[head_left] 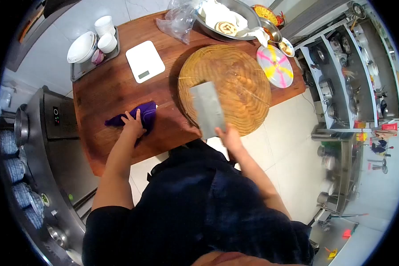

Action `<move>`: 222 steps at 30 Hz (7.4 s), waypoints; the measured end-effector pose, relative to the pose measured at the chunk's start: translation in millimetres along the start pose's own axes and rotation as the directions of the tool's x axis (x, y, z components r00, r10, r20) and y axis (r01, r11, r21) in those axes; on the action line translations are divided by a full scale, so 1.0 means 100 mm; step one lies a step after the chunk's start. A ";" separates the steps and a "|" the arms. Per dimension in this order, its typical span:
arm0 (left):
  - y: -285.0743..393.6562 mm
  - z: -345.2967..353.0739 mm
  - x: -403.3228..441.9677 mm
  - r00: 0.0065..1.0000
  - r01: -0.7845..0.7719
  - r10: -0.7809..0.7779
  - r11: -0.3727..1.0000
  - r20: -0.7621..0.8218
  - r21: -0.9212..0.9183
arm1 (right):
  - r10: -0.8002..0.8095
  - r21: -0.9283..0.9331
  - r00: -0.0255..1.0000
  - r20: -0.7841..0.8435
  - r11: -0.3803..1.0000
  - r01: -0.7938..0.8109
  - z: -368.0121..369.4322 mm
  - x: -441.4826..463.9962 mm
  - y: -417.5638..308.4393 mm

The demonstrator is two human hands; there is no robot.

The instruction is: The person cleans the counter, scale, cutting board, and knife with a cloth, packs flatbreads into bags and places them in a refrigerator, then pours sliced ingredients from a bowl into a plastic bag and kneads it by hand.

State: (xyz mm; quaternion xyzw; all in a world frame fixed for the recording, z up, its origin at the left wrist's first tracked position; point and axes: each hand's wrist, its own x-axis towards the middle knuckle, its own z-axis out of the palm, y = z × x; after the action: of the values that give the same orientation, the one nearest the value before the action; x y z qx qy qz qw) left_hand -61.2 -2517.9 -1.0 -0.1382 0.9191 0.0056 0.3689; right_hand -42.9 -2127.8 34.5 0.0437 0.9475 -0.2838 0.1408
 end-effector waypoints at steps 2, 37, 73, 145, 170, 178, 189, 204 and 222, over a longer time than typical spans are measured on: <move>0.02 0.06 0.07 1.000 0.012 -0.012 0.999 0.015 0.040 | 0.162 0.133 0.985 -0.059 0.979 -0.153 -0.31 0.00 0.27; -0.09 0.30 0.29 0.993 -0.109 0.115 0.973 -0.017 0.203 | 0.512 0.487 0.820 -0.256 0.801 -0.348 -1.04 0.74 1.19; 0.01 0.00 0.04 0.999 0.028 -0.028 1.000 -0.033 0.001 | -0.158 -0.095 0.987 0.042 0.982 0.161 -0.36 0.95 -0.30; -0.08 0.21 0.19 0.994 -0.040 0.049 0.995 -0.103 0.086 | 0.221 0.128 0.947 -0.235 0.972 -0.195 -1.15 1.26 0.76; -0.06 0.13 0.16 0.999 0.000 0.003 0.997 -0.032 0.079 | -0.056 -0.126 0.998 0.030 0.990 0.060 -0.52 0.98 0.05; -0.06 0.07 0.09 0.998 -0.028 0.030 0.999 -0.054 0.045 | -0.093 -0.078 0.995 0.024 0.992 0.095 -0.18 0.37 -0.28; -0.05 0.01 0.05 0.999 -0.044 0.044 0.998 -0.011 0.039 | 0.427 0.253 0.896 -0.126 0.887 -0.387 -0.61 -0.41 0.54; -0.11 0.10 0.06 0.993 -0.074 0.074 0.997 -0.094 0.004 | 0.550 0.306 0.802 -0.233 0.824 -0.477 -0.93 -0.23 1.09; -0.18 0.07 -0.27 0.870 -0.264 0.067 0.900 -0.489 -0.347 | -0.025 0.348 0.988 0.149 0.937 -0.029 -0.08 0.34 -1.08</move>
State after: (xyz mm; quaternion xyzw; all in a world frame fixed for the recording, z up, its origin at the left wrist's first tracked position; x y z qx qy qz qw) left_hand -33.7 -2527.9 13.9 -0.1273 0.9677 0.1936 0.0994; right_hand -95.3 -2213.5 87.4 0.0473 0.8687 -0.4495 0.2027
